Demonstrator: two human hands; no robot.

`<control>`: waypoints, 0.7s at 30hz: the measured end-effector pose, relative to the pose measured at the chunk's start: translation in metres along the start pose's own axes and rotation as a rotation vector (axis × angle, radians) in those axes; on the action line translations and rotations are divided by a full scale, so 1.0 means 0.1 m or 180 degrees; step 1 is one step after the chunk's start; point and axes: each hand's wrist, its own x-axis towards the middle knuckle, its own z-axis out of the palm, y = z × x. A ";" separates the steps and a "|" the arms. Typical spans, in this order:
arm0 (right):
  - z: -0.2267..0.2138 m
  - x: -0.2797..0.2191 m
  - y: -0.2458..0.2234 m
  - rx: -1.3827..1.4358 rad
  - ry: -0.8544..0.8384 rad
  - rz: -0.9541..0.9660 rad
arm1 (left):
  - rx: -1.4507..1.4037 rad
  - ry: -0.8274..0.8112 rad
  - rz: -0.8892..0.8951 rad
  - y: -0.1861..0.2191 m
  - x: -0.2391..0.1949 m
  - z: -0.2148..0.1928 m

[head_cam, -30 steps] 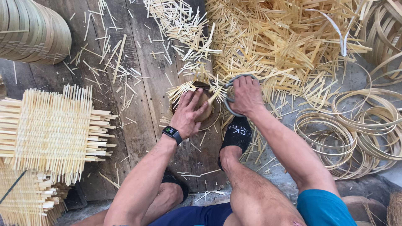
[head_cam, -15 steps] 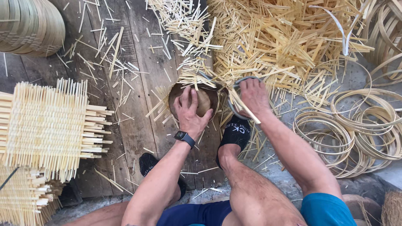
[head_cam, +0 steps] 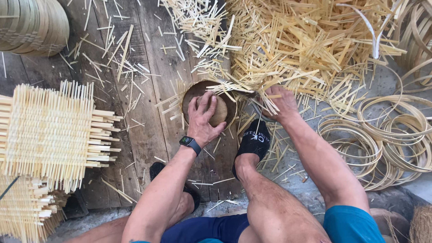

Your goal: The person weaves bamboo strips into a flat square base, places a circular wooden mold on top, and folds the vertical strips upward to form the basket body, securing them with a rim and trimming the excess strips with shears.

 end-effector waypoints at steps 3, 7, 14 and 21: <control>-0.15 0.22 -0.20 -0.0406 0.0269 -0.0043 | -0.0037 -0.0091 -0.0003 0.00 0.04 -0.03; -0.27 0.32 -0.32 0.0488 -0.0636 0.0460 | 0.0091 -0.0410 0.0161 -0.06 0.04 -0.16; 0.01 -0.04 0.16 0.0007 -0.0241 -0.0112 | 0.0279 0.0297 -0.0796 0.21 0.05 0.10; 0.05 0.24 -0.27 -0.0618 0.0424 0.0081 | 0.0304 -0.0056 -0.0583 0.10 0.10 0.07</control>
